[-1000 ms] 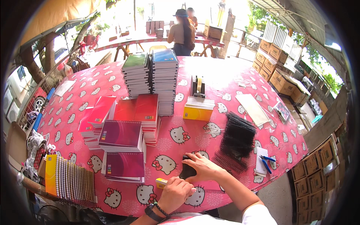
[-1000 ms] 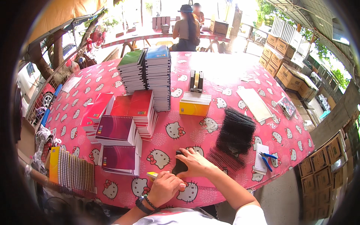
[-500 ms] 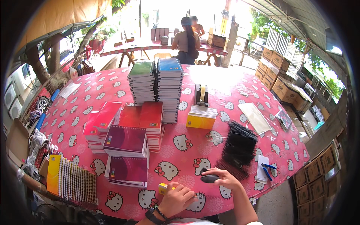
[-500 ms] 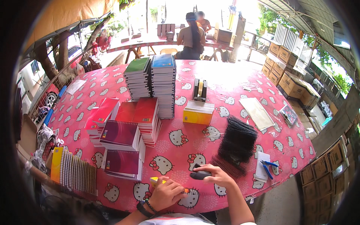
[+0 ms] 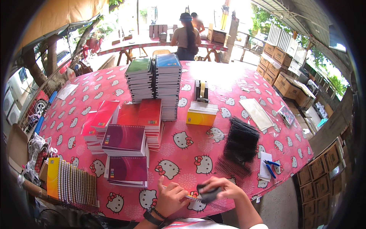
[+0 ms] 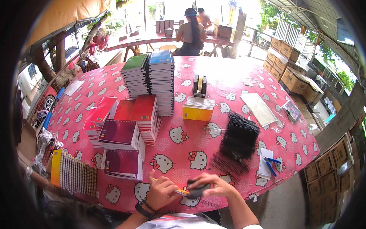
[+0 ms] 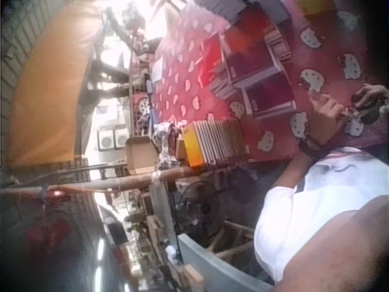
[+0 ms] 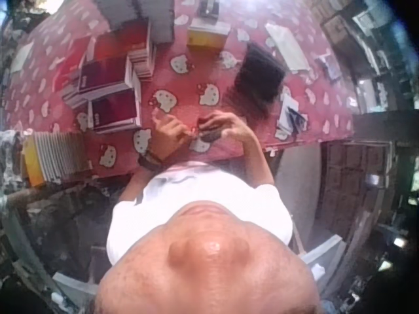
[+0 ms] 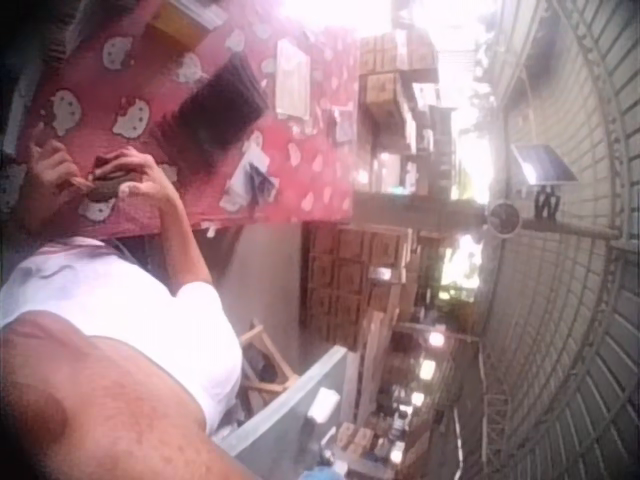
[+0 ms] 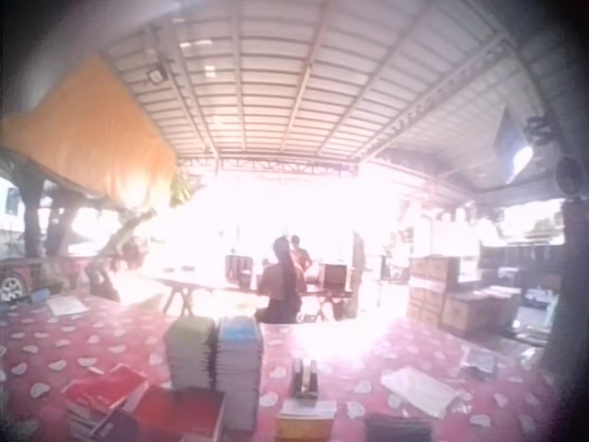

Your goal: The person threads a plastic coil through the holes of small yellow notebooks by hand and stacks them on a table next to other piles of notebooks.

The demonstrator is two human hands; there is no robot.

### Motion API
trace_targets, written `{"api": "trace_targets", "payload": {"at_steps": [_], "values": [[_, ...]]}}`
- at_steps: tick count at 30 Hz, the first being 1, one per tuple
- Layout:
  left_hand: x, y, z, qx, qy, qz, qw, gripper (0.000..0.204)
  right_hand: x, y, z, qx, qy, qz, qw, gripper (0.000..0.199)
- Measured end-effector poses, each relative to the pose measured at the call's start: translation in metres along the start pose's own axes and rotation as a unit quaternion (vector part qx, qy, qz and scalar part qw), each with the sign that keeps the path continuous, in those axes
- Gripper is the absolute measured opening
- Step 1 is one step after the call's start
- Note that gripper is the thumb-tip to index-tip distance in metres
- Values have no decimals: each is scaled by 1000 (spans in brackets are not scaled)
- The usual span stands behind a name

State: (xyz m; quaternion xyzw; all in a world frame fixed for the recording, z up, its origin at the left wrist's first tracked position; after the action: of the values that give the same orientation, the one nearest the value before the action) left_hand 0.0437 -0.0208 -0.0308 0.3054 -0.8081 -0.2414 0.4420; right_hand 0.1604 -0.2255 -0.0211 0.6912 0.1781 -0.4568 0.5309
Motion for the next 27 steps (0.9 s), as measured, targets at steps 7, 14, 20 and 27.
{"api": "trace_targets", "payload": {"at_steps": [7, 14, 20, 27], "values": [[5, 2, 3, 2, 48, 10, 999, 40, -18, 6, -3, -22, 35, -41, 998, 62], [4, 1, 5, 14, 74, 34, 997, 78, -19, 4, -7, 25, 30, -21, 999, 52], [0, 14, 0, 74, 97, 60, 991, 87, -3, 4, -16, -23, -63, 38, 997, 65], [-38, -7, 30, 72, 247, 553, 793, 48, -3, -9, -22, -35, 0, 38, 999, 54]]}}
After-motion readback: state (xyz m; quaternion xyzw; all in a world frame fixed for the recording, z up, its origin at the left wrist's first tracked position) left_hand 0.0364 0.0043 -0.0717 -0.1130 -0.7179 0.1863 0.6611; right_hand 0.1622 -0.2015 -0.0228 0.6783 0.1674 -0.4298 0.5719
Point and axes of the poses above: each hand's wrist, its own z-axis away from the middle knuckle, its own y-axis out of the back of the hand, x = y × z, the point moved 2 cm from there along -z, towards the middle knuckle, and after that the axes turned 15 degrees about z, right-handed, at the moved point
